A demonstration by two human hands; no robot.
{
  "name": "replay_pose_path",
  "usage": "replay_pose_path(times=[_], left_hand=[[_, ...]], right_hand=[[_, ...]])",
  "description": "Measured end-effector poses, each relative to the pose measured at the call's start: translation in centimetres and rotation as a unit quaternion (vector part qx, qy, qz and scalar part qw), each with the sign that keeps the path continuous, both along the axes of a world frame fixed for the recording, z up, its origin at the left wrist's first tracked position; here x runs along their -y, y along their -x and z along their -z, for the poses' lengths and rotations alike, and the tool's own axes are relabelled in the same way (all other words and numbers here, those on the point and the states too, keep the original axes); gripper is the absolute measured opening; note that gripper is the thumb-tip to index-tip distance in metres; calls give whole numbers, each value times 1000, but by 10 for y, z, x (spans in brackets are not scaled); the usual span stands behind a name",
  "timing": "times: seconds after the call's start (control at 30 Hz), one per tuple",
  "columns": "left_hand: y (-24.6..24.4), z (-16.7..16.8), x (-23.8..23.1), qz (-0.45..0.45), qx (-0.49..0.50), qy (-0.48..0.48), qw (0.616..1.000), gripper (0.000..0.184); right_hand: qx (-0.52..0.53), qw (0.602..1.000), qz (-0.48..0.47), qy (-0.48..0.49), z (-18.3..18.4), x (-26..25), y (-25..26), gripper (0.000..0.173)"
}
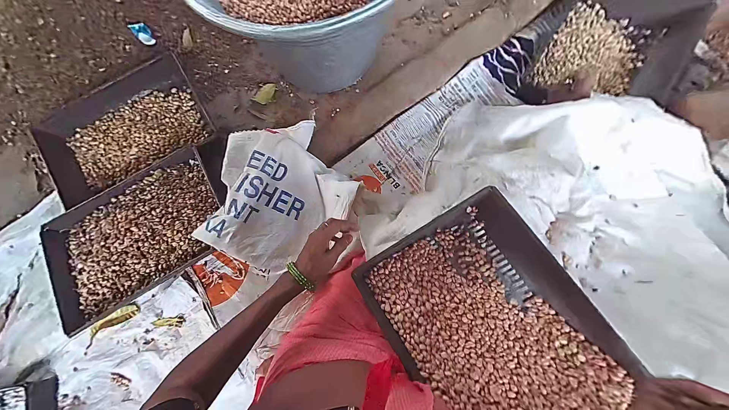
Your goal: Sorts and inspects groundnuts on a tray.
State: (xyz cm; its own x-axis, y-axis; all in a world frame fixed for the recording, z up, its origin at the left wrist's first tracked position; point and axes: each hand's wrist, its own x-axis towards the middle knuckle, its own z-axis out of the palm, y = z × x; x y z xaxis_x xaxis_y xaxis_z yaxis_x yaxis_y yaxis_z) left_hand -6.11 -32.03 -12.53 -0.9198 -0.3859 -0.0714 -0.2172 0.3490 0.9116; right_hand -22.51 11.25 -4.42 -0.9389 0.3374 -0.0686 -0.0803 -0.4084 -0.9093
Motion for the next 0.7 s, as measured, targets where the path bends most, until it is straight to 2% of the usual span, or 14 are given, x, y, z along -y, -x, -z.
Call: replay_pose_path(times=[0.07,0.1,0.17,0.2,0.27,0.33,0.4,0.5,0.53,0.6,0.7], left_hand=[[-5,0,3,-5,9,-30,999,30],[-6,-1,6,-10,6,-39,999,31],[-7,-2,10,-26,-17,-51,998,31],[-8,-2,12,-31,-28,-56,998,31],[-11,-5,11,-38,-46,-60,996,32],[-16,-7,4,-42,-49,-57,996,32],[-20,-5,4,-46,-41,-59,996,33],[-17,4,1,-29,-16,-111,993,34],[-12,2,0,-21,-6,-129,991,34],[2,-8,-2,12,25,-162,986,37],[25,-23,-20,110,51,-156,980,41]], right_hand=[[60,994,-94,-12,-4,69,8,57],[85,987,-137,-5,-8,118,14,54],[100,961,-259,-12,-18,229,23,33],[79,924,-371,-48,-22,282,24,31],[50,838,-533,-105,-33,376,29,59],[48,828,-535,-162,-41,429,34,81],[38,808,-556,-190,-47,415,27,78],[-6,751,-586,-305,-31,308,17,60],[0,753,-570,-329,-23,267,14,53],[27,788,-501,-358,-13,187,10,41],[68,826,-379,-412,-13,78,2,33]])
